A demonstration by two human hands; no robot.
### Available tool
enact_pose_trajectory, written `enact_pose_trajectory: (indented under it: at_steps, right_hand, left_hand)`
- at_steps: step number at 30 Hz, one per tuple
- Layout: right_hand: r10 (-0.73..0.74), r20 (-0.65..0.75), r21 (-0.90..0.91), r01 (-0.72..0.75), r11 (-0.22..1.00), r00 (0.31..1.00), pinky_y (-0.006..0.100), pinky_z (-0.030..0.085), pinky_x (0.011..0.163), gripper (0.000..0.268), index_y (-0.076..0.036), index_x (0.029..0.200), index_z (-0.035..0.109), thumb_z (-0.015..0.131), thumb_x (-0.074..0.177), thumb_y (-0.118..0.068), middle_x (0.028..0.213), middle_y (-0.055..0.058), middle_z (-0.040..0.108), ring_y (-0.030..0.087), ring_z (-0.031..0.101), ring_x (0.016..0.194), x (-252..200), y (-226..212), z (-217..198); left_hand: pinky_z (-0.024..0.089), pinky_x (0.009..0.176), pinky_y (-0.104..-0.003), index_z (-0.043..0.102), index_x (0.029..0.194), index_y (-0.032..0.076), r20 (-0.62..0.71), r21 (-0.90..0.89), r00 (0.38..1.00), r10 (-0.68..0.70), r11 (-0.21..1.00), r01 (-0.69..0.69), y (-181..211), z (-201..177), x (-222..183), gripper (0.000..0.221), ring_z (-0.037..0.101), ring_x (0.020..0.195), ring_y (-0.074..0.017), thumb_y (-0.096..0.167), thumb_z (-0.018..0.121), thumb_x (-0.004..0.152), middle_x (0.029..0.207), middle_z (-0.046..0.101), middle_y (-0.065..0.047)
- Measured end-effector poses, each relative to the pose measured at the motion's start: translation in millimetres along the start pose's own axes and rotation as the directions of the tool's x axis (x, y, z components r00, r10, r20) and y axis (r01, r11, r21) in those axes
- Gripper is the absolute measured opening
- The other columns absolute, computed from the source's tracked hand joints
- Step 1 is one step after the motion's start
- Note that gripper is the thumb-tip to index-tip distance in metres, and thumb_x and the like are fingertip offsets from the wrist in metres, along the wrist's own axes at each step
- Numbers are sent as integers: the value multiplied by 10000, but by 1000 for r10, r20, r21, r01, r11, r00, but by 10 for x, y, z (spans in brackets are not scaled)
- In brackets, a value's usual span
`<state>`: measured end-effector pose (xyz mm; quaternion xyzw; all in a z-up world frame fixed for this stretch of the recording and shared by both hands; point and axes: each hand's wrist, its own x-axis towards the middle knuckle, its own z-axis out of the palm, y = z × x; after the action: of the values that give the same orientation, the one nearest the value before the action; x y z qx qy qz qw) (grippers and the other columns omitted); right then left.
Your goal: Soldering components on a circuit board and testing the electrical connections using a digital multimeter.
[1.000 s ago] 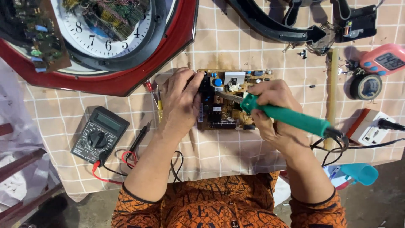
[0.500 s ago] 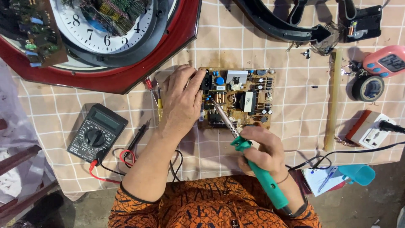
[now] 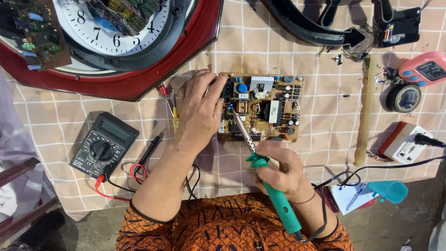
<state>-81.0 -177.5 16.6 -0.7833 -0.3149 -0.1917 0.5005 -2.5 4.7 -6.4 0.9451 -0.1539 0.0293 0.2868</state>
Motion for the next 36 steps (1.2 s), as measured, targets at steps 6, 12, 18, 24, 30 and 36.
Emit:
enact_pose_trajectory:
  at_steps: [6,12,18,24,30,36]
  right_hand:
    - [57,-2,-18,-57,998,998,388,545,616,128,-68,740,517,623,696,-12,892,228,519,349,588,784,40,-64,-4]
    - [173,-125,140,-156,978,977,406,520,662,87,-63,754,490,573,732,-79,885,225,514,349,584,802,-221,45,-74]
    - [264,-269,330,-169,929,926,352,537,655,222,-102,797,357,484,835,-280,869,219,469,300,584,750,-464,113,-302]
    - [226,-251,221,-172,960,941,396,541,636,225,-68,740,423,513,822,-258,836,210,488,338,611,781,-595,58,-251]
    - [115,-223,262,-54,964,968,464,517,644,180,-28,699,480,576,762,-167,837,252,467,403,591,803,-724,132,-173]
    - [86,-208,241,-34,970,974,489,504,612,162,0,723,519,614,731,-131,831,294,488,415,585,756,-613,82,-75]
  left_hand:
    - [336,837,-378,469,1202,165,-43,19,998,35,999,-34,-4,7,0,425,415,1107,-225,142,580,792,1054,421,-39]
    - [332,846,-374,480,1194,160,-75,8,996,55,998,-55,-61,86,-13,430,417,1109,-221,153,587,777,1052,428,-32]
    - [330,859,-377,486,1202,153,-18,-45,1000,-9,999,8,2,9,-2,425,408,1109,-224,84,581,793,1051,434,-50]
    - [338,868,-386,483,1195,145,-16,-58,1000,-19,998,18,2,15,-2,426,411,1117,-229,70,594,791,1050,436,-50]
    - [335,883,-391,477,1195,150,10,-54,1000,-22,998,22,0,8,4,411,408,1119,-221,72,576,803,1050,425,-43]
    - [340,877,-399,480,1188,148,4,-53,1000,-17,998,17,6,9,12,413,410,1118,-227,70,584,795,1047,428,-47]
